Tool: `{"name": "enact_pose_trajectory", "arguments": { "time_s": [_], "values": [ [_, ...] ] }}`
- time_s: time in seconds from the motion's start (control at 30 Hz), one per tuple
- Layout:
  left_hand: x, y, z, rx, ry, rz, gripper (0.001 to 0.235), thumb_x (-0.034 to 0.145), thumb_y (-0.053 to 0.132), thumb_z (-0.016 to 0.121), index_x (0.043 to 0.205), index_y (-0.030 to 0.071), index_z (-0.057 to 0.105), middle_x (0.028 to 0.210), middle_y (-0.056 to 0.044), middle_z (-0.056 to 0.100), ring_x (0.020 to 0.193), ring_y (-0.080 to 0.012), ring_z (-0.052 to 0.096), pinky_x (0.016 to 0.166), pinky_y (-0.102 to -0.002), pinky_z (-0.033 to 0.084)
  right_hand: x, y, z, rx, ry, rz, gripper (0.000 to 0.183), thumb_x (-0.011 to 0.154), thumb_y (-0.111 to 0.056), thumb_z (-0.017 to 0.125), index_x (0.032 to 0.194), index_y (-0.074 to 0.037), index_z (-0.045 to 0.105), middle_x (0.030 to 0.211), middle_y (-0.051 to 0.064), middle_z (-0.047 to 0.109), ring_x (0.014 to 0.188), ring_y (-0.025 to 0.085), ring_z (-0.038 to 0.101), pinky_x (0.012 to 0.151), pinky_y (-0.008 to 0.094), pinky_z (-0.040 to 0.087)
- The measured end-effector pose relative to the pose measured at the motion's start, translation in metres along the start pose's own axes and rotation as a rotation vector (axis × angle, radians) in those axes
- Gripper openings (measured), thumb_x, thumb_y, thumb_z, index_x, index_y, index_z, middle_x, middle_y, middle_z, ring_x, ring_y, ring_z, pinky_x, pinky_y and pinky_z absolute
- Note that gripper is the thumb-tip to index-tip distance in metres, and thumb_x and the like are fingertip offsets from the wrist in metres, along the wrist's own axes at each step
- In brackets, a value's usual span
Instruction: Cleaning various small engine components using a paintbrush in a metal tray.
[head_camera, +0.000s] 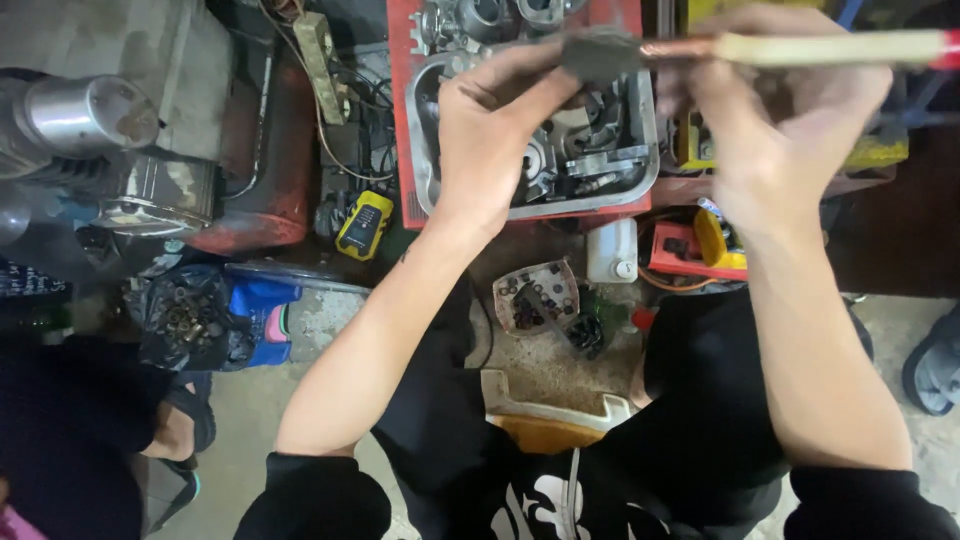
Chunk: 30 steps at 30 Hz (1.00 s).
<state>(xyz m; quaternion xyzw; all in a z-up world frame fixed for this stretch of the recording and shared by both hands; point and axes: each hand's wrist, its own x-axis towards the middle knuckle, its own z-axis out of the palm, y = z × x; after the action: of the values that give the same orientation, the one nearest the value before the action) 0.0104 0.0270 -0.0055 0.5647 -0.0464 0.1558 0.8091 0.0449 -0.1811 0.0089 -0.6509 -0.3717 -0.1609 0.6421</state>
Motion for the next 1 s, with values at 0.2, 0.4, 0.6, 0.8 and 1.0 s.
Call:
{"name": "enact_pose_trajectory", "arguments": {
  "time_s": [0.2,0.4,0.6,0.8,1.0],
  "values": [
    [0.002,0.008,-0.006,-0.012,-0.125,0.121,0.017,0.099,0.002,0.074,0.116,0.004,0.074,0.107,-0.005,0.078,0.091,-0.0113,0.072,0.087,-0.025,0.061,-0.010,0.016,-0.003,-0.109,0.102,-0.072,0.037,0.127,0.015,0.054,0.128,0.002,0.019,0.127,0.039,0.044,0.103,0.047,0.060,0.093,0.053,0.056],
    [0.008,-0.001,-0.014,-0.050,-0.186,0.051,0.022,0.100,0.001,0.074,0.120,0.009,0.076,0.108,-0.004,0.079,0.088,-0.0103,0.070,0.086,-0.024,0.060,-0.012,-0.006,0.001,-0.048,0.062,0.158,0.014,0.122,0.021,0.059,0.134,0.016,0.053,0.119,0.027,0.063,0.090,0.029,0.063,0.084,0.036,0.057],
    [0.008,-0.005,-0.009,-0.215,-0.253,-0.014,0.023,0.101,0.000,0.073,0.124,0.003,0.073,0.113,-0.013,0.079,0.101,-0.0180,0.078,0.091,-0.025,0.065,-0.023,0.010,-0.011,0.041,0.210,0.123,0.033,0.129,-0.006,0.056,0.136,0.000,0.024,0.130,0.030,0.050,0.107,0.037,0.061,0.093,0.044,0.055],
    [0.010,-0.015,-0.018,-0.431,-0.328,-0.151,0.025,0.105,-0.005,0.067,0.129,-0.001,0.071,0.110,-0.020,0.076,0.100,-0.0225,0.074,0.092,-0.030,0.061,-0.020,0.004,-0.010,-0.006,0.078,0.006,0.039,0.123,0.024,0.052,0.131,0.004,0.020,0.131,0.039,0.046,0.102,0.045,0.060,0.086,0.049,0.057],
    [0.011,-0.005,-0.007,-0.403,-0.305,-0.194,0.024,0.104,-0.002,0.068,0.128,-0.002,0.071,0.111,-0.017,0.074,0.095,-0.0193,0.072,0.085,-0.027,0.059,-0.026,0.008,-0.024,0.106,0.140,0.072,0.038,0.125,0.003,0.056,0.139,-0.002,0.022,0.134,0.035,0.048,0.102,0.041,0.061,0.088,0.045,0.055]
  ]
}}
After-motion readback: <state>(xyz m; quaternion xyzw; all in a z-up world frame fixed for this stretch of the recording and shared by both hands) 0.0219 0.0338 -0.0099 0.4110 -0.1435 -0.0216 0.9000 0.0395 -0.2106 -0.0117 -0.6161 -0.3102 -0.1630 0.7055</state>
